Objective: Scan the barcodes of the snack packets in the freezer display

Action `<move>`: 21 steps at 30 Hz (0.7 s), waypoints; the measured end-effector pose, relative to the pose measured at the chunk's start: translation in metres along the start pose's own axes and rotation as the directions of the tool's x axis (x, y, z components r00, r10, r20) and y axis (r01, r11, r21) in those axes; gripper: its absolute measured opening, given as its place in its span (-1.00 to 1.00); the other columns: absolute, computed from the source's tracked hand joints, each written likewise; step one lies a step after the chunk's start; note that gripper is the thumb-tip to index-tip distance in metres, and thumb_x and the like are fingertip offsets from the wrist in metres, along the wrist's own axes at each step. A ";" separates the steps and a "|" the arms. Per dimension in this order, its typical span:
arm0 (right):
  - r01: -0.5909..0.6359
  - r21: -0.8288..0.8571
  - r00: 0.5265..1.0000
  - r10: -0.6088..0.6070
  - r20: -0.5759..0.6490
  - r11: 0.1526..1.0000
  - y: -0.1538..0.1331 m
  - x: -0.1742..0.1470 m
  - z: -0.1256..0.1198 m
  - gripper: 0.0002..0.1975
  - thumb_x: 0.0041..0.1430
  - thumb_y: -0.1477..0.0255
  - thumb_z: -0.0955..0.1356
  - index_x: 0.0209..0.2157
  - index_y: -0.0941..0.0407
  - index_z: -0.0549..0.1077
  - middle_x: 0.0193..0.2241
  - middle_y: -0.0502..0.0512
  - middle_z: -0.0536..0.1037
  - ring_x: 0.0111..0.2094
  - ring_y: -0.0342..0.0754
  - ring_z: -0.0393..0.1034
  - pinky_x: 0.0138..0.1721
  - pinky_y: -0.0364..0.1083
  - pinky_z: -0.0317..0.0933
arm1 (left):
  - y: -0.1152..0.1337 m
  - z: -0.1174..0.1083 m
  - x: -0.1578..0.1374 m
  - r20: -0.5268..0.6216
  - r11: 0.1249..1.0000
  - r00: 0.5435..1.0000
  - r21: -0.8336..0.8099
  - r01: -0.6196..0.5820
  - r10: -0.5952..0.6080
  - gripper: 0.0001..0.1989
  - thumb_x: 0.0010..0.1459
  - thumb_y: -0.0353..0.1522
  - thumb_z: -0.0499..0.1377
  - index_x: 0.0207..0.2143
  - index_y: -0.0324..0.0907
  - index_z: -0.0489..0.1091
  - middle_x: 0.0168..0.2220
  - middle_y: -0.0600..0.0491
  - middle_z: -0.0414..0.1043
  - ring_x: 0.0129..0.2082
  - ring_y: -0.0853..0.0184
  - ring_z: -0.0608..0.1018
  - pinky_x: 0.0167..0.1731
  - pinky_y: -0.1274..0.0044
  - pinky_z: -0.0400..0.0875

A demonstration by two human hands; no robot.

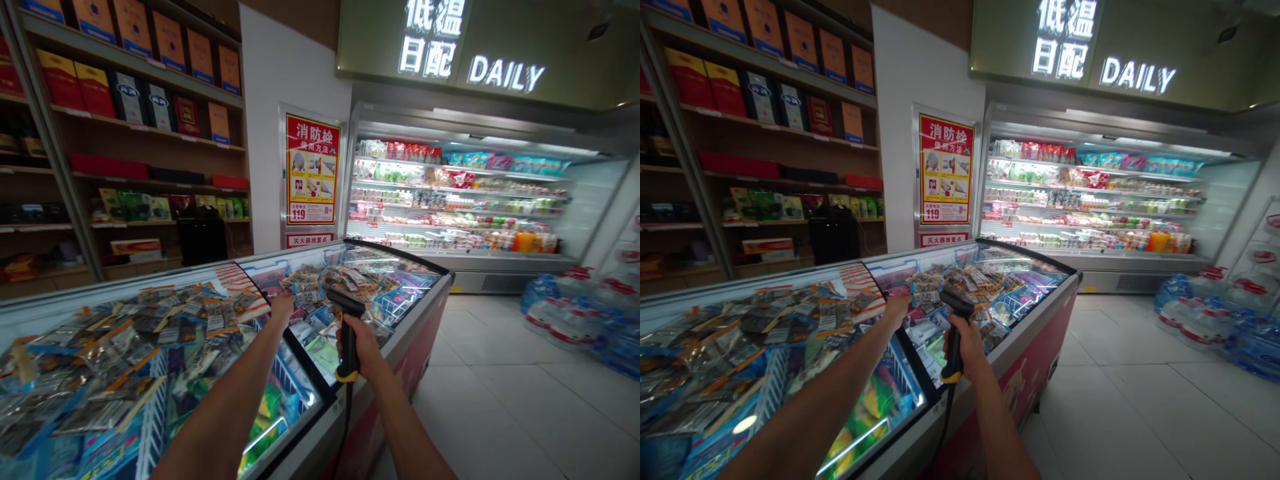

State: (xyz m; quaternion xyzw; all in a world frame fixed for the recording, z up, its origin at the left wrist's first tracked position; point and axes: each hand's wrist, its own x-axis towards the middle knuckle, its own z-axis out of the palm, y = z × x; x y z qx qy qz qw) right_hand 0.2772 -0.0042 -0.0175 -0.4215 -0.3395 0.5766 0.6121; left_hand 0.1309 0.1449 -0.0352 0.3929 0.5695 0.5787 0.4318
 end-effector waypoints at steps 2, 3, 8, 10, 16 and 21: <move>0.013 -0.049 0.999 -0.011 0.031 0.999 0.000 -0.003 0.009 -0.71 -0.17 0.21 0.33 -0.49 0.16 0.32 -0.76 -0.08 0.37 -0.80 -0.20 0.18 -0.82 -0.21 0.07 | 0.008 -0.018 0.002 0.016 0.999 1.000 -0.033 -0.002 0.003 -0.89 -0.11 -0.56 0.12 -0.60 -0.24 0.34 -0.66 0.12 0.34 -0.65 0.45 0.42 -0.58 0.59 0.36; 0.017 -0.063 0.999 -0.014 0.045 0.998 0.000 -0.004 0.014 -0.70 -0.16 0.21 0.33 -0.47 0.16 0.33 -0.76 -0.09 0.37 -0.81 -0.20 0.17 -0.82 -0.22 0.06 | 0.012 -0.026 0.002 0.019 0.999 1.000 -0.053 0.002 -0.001 -0.89 -0.10 -0.56 0.11 -0.60 -0.24 0.34 -0.66 0.12 0.34 -0.65 0.45 0.41 -0.58 0.59 0.37; -0.015 -0.069 0.993 0.024 0.118 0.997 0.004 -0.010 0.038 -0.71 -0.17 0.21 0.32 -0.49 0.16 0.32 -0.77 -0.08 0.37 -0.81 -0.20 0.17 -0.82 -0.22 0.05 | 0.027 -0.050 0.000 -0.020 0.988 0.999 -0.148 0.029 -0.033 -0.86 -0.07 -0.58 0.09 -0.61 -0.23 0.31 -0.69 0.14 0.28 -0.69 0.47 0.39 -0.58 0.58 0.38; -0.031 -0.071 0.990 0.040 0.134 0.997 0.005 -0.012 0.045 -0.71 -0.17 0.21 0.32 -0.50 0.16 0.32 -0.78 -0.08 0.36 -0.81 -0.21 0.17 -0.82 -0.23 0.03 | 0.029 -0.055 -0.002 -0.033 0.984 0.998 -0.174 0.043 -0.050 -0.85 -0.08 -0.59 0.10 -0.61 -0.23 0.30 -0.71 0.15 0.26 -0.71 0.48 0.38 -0.60 0.59 0.37; -0.029 -0.084 0.988 0.041 0.148 0.996 0.009 -0.015 0.054 -0.72 -0.15 0.24 0.32 -0.47 0.18 0.32 -0.79 -0.08 0.36 -0.82 -0.21 0.16 -0.83 -0.24 0.00 | 0.029 -0.065 -0.006 -0.040 0.970 0.995 -0.229 0.080 -0.091 -0.83 -0.05 -0.62 0.09 -0.61 -0.24 0.28 -0.71 0.14 0.29 -0.72 0.49 0.37 -0.64 0.61 0.35; -0.031 -0.101 0.990 0.045 0.133 0.994 0.012 -0.015 0.057 -0.73 -0.16 0.24 0.33 -0.49 0.17 0.31 -0.79 -0.07 0.36 -0.83 -0.20 0.16 -0.83 -0.23 0.01 | 0.026 -0.071 -0.007 -0.046 0.946 0.991 -0.306 0.104 -0.124 -0.79 -0.02 -0.63 0.05 -0.64 -0.25 0.25 -0.70 0.13 0.29 -0.71 0.50 0.38 -0.63 0.61 0.35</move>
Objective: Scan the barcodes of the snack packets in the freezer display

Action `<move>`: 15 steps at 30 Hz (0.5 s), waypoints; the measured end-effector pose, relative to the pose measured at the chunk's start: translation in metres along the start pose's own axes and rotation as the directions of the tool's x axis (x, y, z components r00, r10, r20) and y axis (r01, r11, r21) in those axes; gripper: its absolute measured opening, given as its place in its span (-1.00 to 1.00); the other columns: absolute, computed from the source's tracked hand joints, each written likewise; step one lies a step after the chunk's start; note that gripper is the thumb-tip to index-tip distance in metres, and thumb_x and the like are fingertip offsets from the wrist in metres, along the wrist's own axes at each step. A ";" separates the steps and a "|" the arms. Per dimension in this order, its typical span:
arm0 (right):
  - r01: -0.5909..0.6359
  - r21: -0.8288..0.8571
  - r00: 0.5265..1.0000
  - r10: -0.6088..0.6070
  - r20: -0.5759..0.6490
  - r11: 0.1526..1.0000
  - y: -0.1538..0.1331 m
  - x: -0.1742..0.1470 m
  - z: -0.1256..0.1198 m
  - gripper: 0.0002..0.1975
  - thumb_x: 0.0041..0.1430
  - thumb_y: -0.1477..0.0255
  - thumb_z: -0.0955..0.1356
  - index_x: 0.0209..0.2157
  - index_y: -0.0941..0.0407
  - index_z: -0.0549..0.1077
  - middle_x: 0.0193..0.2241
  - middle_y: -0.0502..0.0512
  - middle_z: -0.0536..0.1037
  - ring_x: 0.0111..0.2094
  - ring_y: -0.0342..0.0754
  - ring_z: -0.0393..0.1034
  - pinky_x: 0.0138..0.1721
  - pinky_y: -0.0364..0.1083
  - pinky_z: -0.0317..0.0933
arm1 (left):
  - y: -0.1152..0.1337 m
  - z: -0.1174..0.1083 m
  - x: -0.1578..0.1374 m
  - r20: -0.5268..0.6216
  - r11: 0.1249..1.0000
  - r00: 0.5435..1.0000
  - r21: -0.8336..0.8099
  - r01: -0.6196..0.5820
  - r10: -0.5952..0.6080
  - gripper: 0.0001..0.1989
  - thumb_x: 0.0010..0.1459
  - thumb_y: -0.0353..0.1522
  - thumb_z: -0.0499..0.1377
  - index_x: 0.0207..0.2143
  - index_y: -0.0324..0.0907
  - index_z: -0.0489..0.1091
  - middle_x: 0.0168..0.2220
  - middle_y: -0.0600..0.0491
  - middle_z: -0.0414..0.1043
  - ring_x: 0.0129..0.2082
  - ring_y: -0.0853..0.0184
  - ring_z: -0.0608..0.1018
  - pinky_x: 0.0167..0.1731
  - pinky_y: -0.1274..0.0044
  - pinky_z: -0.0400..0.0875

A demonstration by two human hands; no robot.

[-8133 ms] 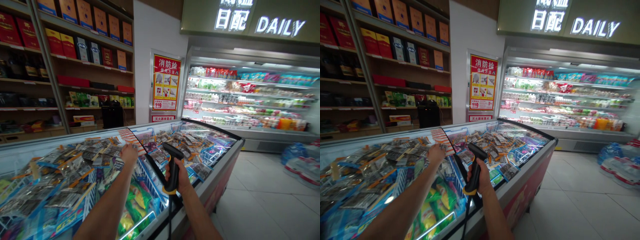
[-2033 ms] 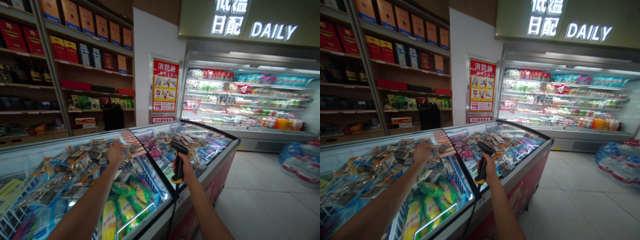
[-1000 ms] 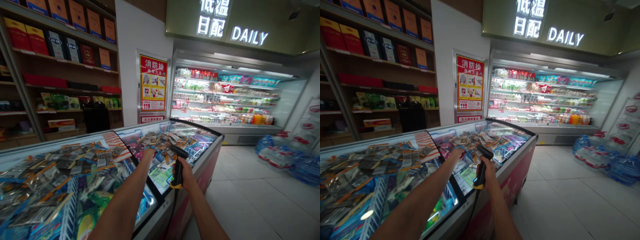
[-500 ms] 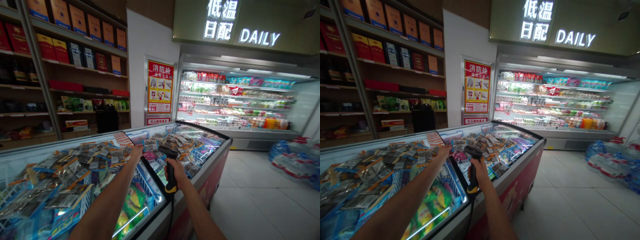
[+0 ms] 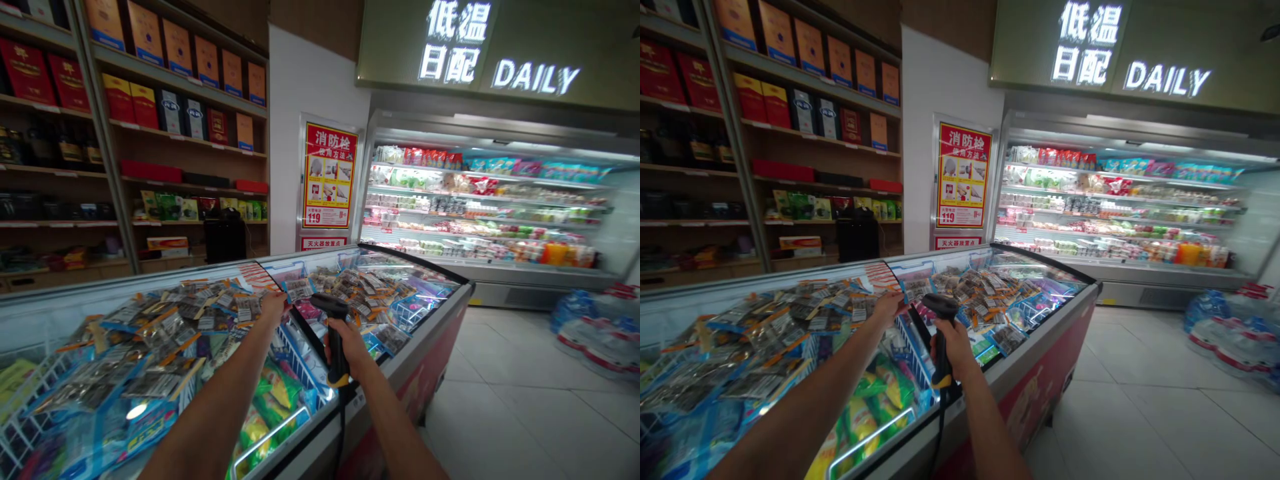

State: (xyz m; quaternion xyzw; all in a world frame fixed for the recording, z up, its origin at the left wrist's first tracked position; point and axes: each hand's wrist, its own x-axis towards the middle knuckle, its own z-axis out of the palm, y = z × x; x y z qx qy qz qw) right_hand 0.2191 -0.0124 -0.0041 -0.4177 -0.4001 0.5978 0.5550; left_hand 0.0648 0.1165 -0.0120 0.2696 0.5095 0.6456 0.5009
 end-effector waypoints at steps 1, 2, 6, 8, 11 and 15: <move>-0.004 0.010 1.000 0.004 0.000 1.000 0.000 0.000 0.001 -0.73 -0.16 0.24 0.33 -0.49 0.17 0.31 -0.78 -0.07 0.36 -0.82 -0.20 0.16 -0.83 -0.22 0.02 | 0.000 0.000 0.000 -0.005 1.000 1.000 -0.026 0.003 -0.004 -0.79 -0.02 -0.63 0.04 -0.64 -0.25 0.24 -0.70 0.14 0.29 -0.71 0.50 0.39 -0.61 0.61 0.36; -0.012 0.033 1.000 0.012 0.000 0.999 0.001 0.000 0.003 -0.73 -0.15 0.23 0.33 -0.48 0.17 0.31 -0.78 -0.07 0.36 -0.82 -0.20 0.16 -0.82 -0.22 0.04 | -0.001 0.001 0.000 -0.012 0.999 1.000 -0.054 0.004 -0.004 -0.78 -0.02 -0.63 0.04 -0.63 -0.24 0.22 -0.70 0.15 0.28 -0.70 0.51 0.39 -0.59 0.61 0.38; -0.084 0.169 0.996 0.083 0.012 0.982 0.001 0.000 0.013 -0.73 -0.13 0.21 0.30 -0.49 0.14 0.30 -0.77 -0.09 0.35 -0.80 -0.20 0.17 -0.80 -0.22 0.08 | -0.003 0.008 0.000 -0.052 0.986 0.999 -0.166 -0.024 0.016 -0.77 -0.02 -0.63 0.03 -0.63 -0.20 0.15 -0.69 0.20 0.23 -0.67 0.55 0.39 -0.48 0.61 0.42; -0.107 0.207 0.994 0.106 0.016 0.972 -0.001 0.000 0.018 -0.76 -0.10 0.22 0.28 -0.51 0.13 0.28 -0.77 -0.09 0.34 -0.80 -0.21 0.16 -0.80 -0.22 0.08 | -0.005 0.011 0.000 -0.067 0.978 0.997 -0.204 -0.047 0.034 -0.76 -0.04 -0.63 0.03 -0.62 -0.19 0.13 -0.67 0.21 0.23 -0.64 0.55 0.40 -0.44 0.60 0.42; -0.136 0.241 0.990 0.137 0.010 0.961 -0.005 0.000 0.023 -0.77 -0.07 0.23 0.27 -0.53 0.12 0.27 -0.77 -0.09 0.33 -0.79 -0.21 0.17 -0.79 -0.22 0.08 | -0.007 0.013 0.000 -0.088 0.970 0.995 -0.231 -0.071 0.051 -0.76 -0.07 -0.63 0.03 -0.62 -0.17 0.11 -0.66 0.20 0.23 -0.60 0.52 0.44 -0.41 0.60 0.43; -0.162 0.276 0.986 0.167 0.007 0.947 -0.007 0.000 0.025 -0.74 -0.05 0.22 0.27 -0.56 0.13 0.25 -0.76 -0.07 0.34 -0.78 -0.21 0.18 -0.78 -0.23 0.09 | -0.009 0.010 0.003 -0.114 0.964 0.992 -0.251 -0.086 0.059 -0.77 -0.06 -0.61 0.03 -0.60 -0.16 0.10 -0.64 0.19 0.25 -0.55 0.49 0.47 -0.39 0.58 0.43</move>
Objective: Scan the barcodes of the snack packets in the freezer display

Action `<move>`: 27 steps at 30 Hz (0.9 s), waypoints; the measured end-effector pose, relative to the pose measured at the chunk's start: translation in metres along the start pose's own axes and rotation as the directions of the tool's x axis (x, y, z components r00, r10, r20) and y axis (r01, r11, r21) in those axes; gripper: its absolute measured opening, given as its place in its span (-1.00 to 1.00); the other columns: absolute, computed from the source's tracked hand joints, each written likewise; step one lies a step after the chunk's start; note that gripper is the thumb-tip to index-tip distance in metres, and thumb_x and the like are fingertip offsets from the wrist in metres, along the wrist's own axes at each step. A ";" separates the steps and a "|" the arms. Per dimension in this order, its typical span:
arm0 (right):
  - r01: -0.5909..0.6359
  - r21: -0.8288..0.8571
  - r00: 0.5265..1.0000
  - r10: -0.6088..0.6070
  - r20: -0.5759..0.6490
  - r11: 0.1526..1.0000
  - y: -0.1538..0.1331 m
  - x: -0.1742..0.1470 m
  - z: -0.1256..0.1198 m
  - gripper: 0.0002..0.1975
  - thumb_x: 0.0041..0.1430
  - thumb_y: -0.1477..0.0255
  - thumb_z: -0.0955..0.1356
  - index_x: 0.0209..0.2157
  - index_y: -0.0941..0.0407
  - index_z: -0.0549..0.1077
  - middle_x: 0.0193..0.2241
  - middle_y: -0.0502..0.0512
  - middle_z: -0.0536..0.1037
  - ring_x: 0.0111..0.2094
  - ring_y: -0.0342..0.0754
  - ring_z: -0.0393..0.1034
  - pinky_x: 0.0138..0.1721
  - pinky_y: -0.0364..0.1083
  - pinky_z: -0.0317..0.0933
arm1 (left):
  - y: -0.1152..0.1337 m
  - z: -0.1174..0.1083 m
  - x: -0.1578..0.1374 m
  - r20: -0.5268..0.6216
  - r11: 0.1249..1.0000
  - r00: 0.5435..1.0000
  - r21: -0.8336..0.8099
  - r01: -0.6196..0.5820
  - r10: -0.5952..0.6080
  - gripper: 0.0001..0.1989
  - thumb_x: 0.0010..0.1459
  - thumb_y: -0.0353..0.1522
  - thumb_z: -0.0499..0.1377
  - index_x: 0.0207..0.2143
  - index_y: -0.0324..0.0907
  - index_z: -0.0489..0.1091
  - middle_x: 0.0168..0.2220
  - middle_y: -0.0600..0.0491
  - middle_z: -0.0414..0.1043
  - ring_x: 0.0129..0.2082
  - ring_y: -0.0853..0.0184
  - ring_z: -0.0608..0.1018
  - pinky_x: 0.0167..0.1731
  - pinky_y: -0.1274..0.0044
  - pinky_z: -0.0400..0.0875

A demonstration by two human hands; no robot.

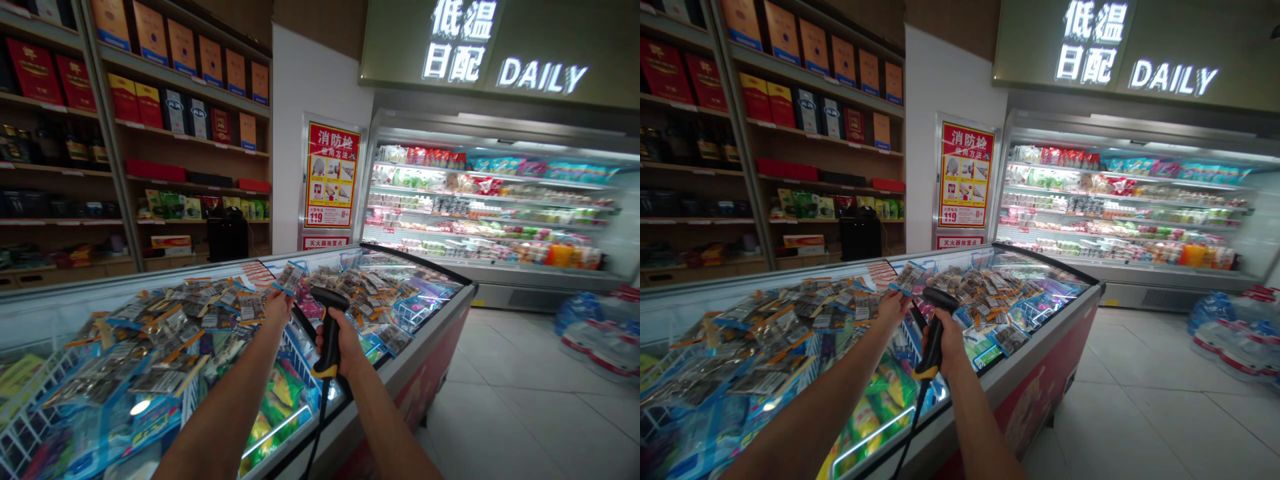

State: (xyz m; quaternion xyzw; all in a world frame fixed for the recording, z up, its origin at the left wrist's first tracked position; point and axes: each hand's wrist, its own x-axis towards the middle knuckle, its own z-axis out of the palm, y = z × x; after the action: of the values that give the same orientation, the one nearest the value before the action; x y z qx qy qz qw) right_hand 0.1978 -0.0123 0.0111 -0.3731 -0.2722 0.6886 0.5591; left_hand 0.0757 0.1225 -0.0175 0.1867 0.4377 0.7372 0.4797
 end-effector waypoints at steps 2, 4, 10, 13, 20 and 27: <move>-0.007 0.019 1.000 0.007 0.005 1.000 0.000 0.001 0.002 -0.74 -0.04 0.21 0.26 -0.56 0.13 0.24 -0.75 -0.07 0.34 -0.78 -0.21 0.19 -0.78 -0.22 0.10 | -0.001 -0.001 0.001 -0.011 1.000 1.000 -0.006 -0.006 0.006 -0.78 -0.05 -0.60 0.02 -0.59 -0.15 0.09 -0.63 0.19 0.25 -0.53 0.49 0.48 -0.38 0.57 0.44; -0.009 0.027 1.000 0.009 0.009 1.000 0.000 0.002 0.004 -0.75 -0.02 0.22 0.25 -0.56 0.13 0.24 -0.76 -0.07 0.34 -0.78 -0.21 0.19 -0.78 -0.22 0.09 | -0.002 -0.001 0.002 -0.023 1.000 1.000 -0.003 -0.015 0.015 -0.78 -0.04 -0.60 0.02 -0.58 -0.14 0.09 -0.62 0.18 0.26 -0.50 0.47 0.49 -0.39 0.58 0.44; 0.005 -0.017 1.000 -0.005 -0.006 1.000 0.000 0.004 0.014 -0.76 -0.01 0.25 0.24 -0.58 0.14 0.25 -0.77 -0.07 0.33 -0.79 -0.23 0.17 -0.78 -0.24 0.08 | -0.007 0.003 0.001 -0.034 0.999 0.999 0.037 -0.040 0.041 -0.83 -0.03 -0.57 0.02 -0.55 -0.14 0.15 -0.57 0.12 0.33 -0.39 0.39 0.52 -0.38 0.57 0.44; 0.015 -0.022 1.000 -0.016 -0.022 1.000 -0.002 0.004 0.013 -0.74 -0.03 0.24 0.26 -0.59 0.13 0.24 -0.77 -0.08 0.32 -0.79 -0.22 0.18 -0.78 -0.23 0.08 | -0.005 0.000 0.003 -0.053 0.997 0.997 0.052 -0.051 0.054 -0.84 -0.03 -0.56 0.02 -0.54 -0.14 0.17 -0.57 0.12 0.34 -0.39 0.38 0.52 -0.38 0.54 0.44; 0.051 0.004 0.998 -0.051 -0.022 0.999 -0.008 0.002 0.001 -0.76 -0.07 0.24 0.29 -0.56 0.12 0.26 -0.76 -0.09 0.33 -0.77 -0.21 0.18 -0.78 -0.22 0.09 | 0.022 -0.022 0.023 -0.161 0.991 0.981 0.091 -0.097 0.111 -0.83 -0.01 -0.58 0.00 -0.48 -0.13 0.22 -0.53 0.14 0.35 -0.40 0.41 0.51 -0.38 0.55 0.43; 0.040 0.004 0.998 -0.040 -0.056 0.999 -0.012 0.002 -0.007 -0.78 -0.03 0.26 0.26 -0.53 0.13 0.29 -0.77 -0.08 0.33 -0.79 -0.20 0.18 -0.78 -0.21 0.10 | 0.058 -0.061 0.040 -0.175 0.950 0.958 0.254 -0.181 0.229 -0.79 0.10 -0.54 -0.04 -0.30 -0.14 0.31 -0.33 0.04 0.42 -0.27 0.35 0.49 -0.37 0.53 0.41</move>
State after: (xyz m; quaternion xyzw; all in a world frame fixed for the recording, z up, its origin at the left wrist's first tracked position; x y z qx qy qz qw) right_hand 0.2100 -0.0074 0.0162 -0.3853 -0.2621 0.6672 0.5811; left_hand -0.0171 0.1203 -0.0087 0.2113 0.5466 0.7411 0.3275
